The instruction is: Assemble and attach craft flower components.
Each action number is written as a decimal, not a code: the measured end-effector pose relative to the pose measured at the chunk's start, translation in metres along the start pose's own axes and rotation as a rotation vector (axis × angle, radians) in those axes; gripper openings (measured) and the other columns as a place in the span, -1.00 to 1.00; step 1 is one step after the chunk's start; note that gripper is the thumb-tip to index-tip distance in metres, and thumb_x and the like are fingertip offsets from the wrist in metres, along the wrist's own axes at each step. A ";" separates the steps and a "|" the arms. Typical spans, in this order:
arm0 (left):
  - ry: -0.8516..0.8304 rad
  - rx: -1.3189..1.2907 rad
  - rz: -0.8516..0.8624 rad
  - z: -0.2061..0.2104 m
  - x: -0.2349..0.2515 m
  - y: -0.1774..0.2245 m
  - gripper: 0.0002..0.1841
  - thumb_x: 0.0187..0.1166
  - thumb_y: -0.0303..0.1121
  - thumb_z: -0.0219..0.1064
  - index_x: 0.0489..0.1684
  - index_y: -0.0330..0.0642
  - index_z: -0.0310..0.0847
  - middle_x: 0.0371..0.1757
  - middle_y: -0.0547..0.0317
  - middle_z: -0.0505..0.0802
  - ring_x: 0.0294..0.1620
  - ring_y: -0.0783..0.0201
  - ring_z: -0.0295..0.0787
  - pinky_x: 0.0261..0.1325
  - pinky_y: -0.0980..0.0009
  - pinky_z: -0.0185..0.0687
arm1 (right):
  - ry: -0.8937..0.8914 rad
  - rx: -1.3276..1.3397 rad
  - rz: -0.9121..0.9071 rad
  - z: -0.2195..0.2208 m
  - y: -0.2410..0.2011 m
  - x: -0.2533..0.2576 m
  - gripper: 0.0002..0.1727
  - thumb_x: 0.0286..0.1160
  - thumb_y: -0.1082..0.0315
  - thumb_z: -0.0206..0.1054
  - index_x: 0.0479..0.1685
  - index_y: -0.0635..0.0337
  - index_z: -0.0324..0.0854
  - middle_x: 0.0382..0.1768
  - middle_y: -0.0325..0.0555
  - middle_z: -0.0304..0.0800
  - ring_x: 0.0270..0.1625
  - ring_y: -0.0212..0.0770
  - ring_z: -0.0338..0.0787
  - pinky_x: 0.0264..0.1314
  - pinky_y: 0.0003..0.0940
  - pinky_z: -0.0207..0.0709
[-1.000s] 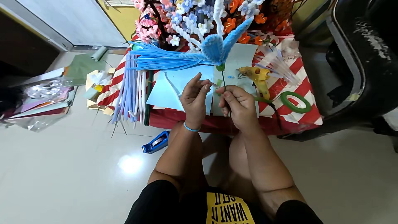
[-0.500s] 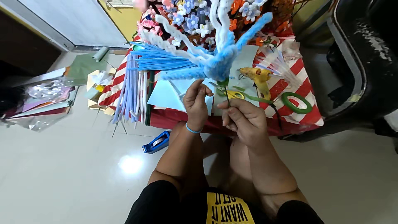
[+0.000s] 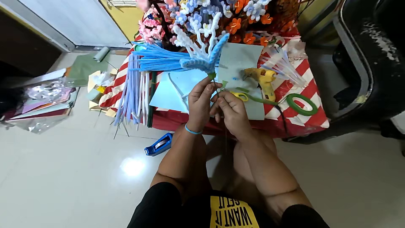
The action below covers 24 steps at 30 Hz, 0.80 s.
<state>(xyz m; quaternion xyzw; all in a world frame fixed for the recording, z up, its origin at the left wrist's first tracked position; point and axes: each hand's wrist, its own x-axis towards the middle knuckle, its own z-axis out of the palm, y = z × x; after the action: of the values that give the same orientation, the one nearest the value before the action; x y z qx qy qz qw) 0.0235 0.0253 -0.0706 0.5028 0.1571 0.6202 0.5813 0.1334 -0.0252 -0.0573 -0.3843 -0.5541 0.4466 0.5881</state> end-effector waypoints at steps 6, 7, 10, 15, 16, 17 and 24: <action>0.032 -0.013 -0.061 0.000 -0.001 0.004 -0.79 0.72 -0.41 0.24 0.12 -0.03 0.79 -0.26 0.31 0.89 -0.41 0.54 0.79 -0.40 0.61 0.71 | -0.057 -0.297 0.031 -0.006 -0.006 -0.002 -0.80 0.76 0.38 0.15 -0.15 0.28 0.64 -0.48 -0.22 0.72 -0.49 -0.49 0.72 -0.38 -0.58 0.68; 0.024 -0.011 -0.058 0.000 -0.001 0.004 -0.79 0.71 -0.43 0.25 0.11 -0.05 0.79 -0.26 0.32 0.88 -0.35 0.52 0.78 -0.26 0.58 0.73 | -0.063 -0.375 0.005 -0.011 -0.008 -0.002 -0.81 0.71 0.32 0.24 -0.14 0.26 0.68 -0.44 -0.23 0.74 -0.45 -0.50 0.72 -0.34 -0.57 0.66; -0.001 -0.035 -0.063 0.003 -0.001 -0.001 -0.80 0.69 -0.46 0.25 0.08 -0.11 0.78 -0.27 0.30 0.88 -0.29 0.50 0.79 -0.10 0.53 0.74 | 0.021 -0.489 -0.122 -0.027 -0.016 -0.001 -0.82 0.57 0.30 0.38 -0.15 0.26 0.70 -0.38 -0.21 0.75 -0.39 -0.51 0.70 -0.32 -0.59 0.63; -0.070 -0.049 -0.103 0.008 -0.004 -0.004 -0.82 0.66 -0.50 0.27 0.02 -0.09 0.77 -0.27 0.34 0.88 -0.27 0.51 0.81 -0.04 0.52 0.76 | 0.201 -0.369 -0.246 -0.037 -0.023 0.002 -0.92 0.56 0.48 0.30 -0.11 0.30 0.63 -0.31 -0.27 0.69 -0.35 -0.61 0.66 -0.27 -0.72 0.59; -0.086 -0.036 -0.105 0.010 -0.005 -0.005 -0.83 0.66 -0.51 0.27 0.01 -0.11 0.76 -0.28 0.35 0.87 -0.27 0.51 0.81 -0.04 0.51 0.77 | 0.204 -0.348 -0.240 -0.036 -0.022 0.002 -0.91 0.57 0.48 0.29 -0.09 0.31 0.63 -0.26 -0.25 0.69 -0.31 -0.59 0.66 -0.22 -0.71 0.59; -0.095 -0.013 -0.096 0.011 -0.005 -0.006 -0.84 0.64 -0.54 0.27 0.00 -0.13 0.75 -0.30 0.36 0.86 -0.29 0.51 0.79 -0.06 0.51 0.76 | 0.200 -0.327 -0.223 -0.036 -0.020 0.003 -0.89 0.56 0.47 0.30 -0.07 0.31 0.63 -0.22 -0.23 0.68 -0.28 -0.58 0.67 -0.20 -0.70 0.60; -0.059 0.243 0.056 0.014 -0.008 -0.011 -0.82 0.58 -0.60 0.30 0.04 -0.18 0.60 -0.35 0.41 0.79 -0.34 0.55 0.72 -0.15 0.56 0.71 | 0.194 -0.235 -0.132 -0.033 -0.016 0.006 -0.96 0.57 0.48 0.27 -0.13 0.22 0.56 -0.30 -0.32 0.64 -0.34 -0.58 0.65 -0.26 -0.68 0.60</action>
<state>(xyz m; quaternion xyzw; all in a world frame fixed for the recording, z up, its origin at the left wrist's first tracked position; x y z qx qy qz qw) 0.0399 0.0158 -0.0764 0.5917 0.1996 0.5976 0.5030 0.1680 -0.0234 -0.0434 -0.4548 -0.5670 0.2998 0.6179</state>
